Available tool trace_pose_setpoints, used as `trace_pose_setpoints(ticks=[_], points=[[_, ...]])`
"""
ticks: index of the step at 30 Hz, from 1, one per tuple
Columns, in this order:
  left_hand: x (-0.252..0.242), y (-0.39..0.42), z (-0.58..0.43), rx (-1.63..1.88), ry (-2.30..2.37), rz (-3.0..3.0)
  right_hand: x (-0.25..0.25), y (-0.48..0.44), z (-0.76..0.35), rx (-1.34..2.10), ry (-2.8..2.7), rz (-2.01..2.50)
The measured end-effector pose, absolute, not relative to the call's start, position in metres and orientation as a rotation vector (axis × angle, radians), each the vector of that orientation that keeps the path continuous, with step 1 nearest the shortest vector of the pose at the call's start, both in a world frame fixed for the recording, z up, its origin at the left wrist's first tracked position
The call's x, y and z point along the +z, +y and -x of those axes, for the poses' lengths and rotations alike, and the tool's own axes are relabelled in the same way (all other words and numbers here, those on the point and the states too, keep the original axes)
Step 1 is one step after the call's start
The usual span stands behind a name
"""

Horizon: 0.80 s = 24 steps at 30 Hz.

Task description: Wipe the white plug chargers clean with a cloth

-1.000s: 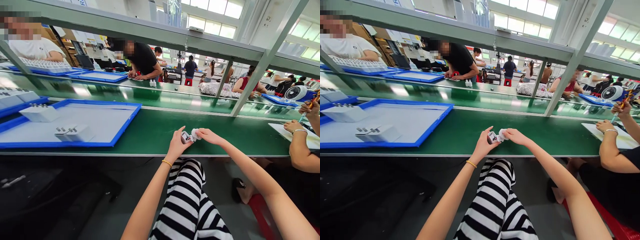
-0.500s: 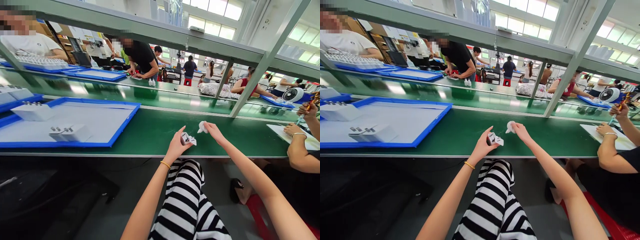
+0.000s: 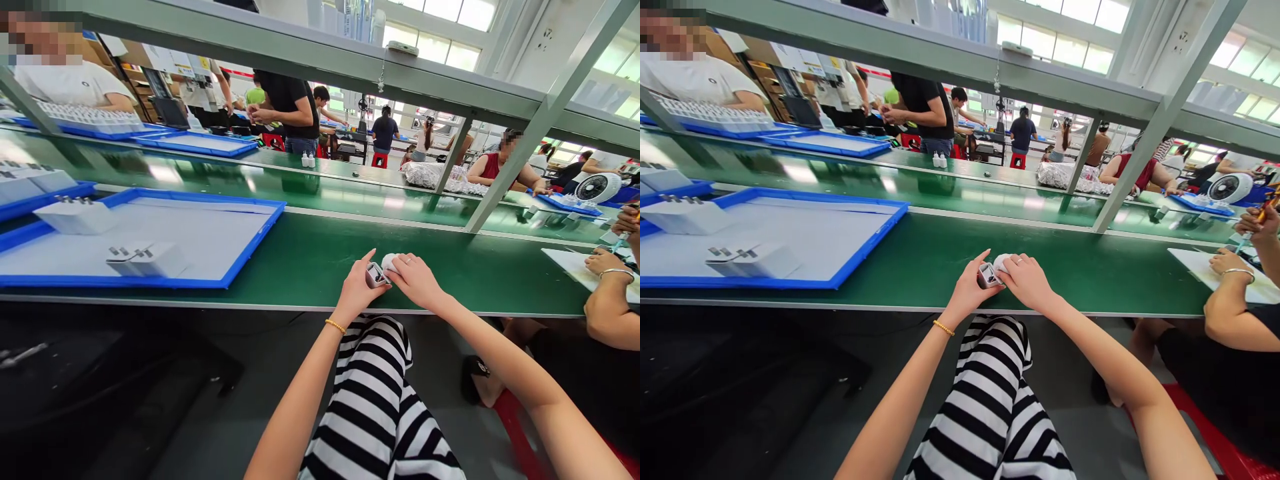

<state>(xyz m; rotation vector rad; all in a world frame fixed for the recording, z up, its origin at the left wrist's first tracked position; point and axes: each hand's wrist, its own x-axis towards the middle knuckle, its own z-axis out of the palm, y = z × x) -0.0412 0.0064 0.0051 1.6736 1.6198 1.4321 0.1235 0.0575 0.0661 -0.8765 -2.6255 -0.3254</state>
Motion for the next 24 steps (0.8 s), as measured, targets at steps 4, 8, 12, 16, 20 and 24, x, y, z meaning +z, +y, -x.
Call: trace_pose_setpoints(ticks=[4,8,12,16,20,24], points=[[0.008,0.006,0.041,1.424,1.599,-1.624,0.075,0.066,-0.119,-0.625,-2.660,0.624],[0.009,0.007,0.041,1.404,1.623,-1.590,0.081,0.072,-0.109,-0.759,-2.703,0.449],[0.007,0.007,0.041,1.390,1.572,-1.541,0.078,0.077,-0.104,-0.819,-2.736,0.346],[0.005,0.008,0.042,1.392,1.561,-1.539,0.077,0.080,-0.104,-0.884,-2.731,0.266],[0.003,0.008,0.042,1.387,1.598,-1.564,0.080,0.080,-0.105,-0.891,-2.747,0.250],[0.004,0.008,0.042,1.376,1.621,-1.576,0.083,0.077,-0.104,-0.903,-2.765,0.242]])
